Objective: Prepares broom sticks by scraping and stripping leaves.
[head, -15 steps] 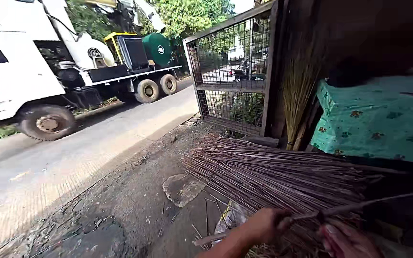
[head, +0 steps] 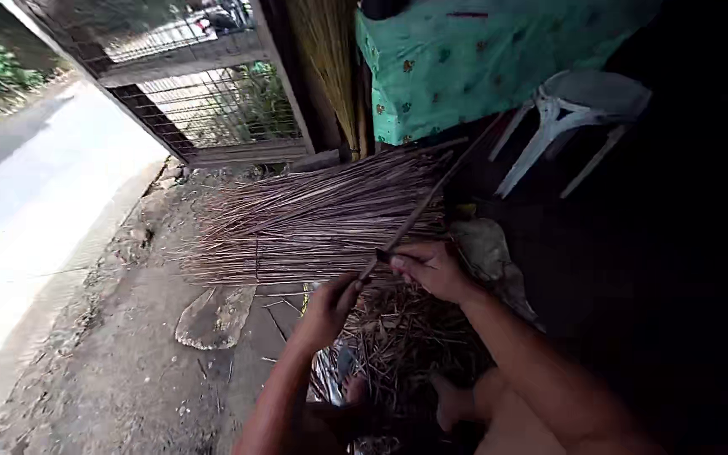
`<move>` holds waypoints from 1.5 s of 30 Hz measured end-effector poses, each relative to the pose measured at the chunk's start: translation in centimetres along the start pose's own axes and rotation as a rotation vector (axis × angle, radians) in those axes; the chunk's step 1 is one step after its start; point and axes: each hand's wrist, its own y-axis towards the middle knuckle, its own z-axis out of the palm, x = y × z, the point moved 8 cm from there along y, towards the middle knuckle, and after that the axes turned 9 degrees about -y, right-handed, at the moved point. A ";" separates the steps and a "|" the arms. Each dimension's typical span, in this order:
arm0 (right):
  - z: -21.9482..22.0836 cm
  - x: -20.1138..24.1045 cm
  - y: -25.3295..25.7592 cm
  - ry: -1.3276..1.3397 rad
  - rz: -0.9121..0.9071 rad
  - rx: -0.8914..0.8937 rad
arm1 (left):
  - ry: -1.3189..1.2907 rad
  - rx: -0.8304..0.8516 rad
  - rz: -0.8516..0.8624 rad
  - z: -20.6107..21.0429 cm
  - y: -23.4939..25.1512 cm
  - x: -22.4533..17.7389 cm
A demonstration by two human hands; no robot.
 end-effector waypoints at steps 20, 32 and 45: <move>-9.1 -1.2 -0.3 0.221 0.066 -0.360 | 0.044 0.074 -0.021 -2.6 -1.5 1.0; -5.1 -0.9 0.5 0.156 -0.011 -0.309 | -0.183 0.161 -0.105 -2.1 -1.5 1.1; 0.9 -1.0 0.2 0.251 0.074 -0.110 | -0.046 0.061 -0.021 -0.9 -0.4 0.8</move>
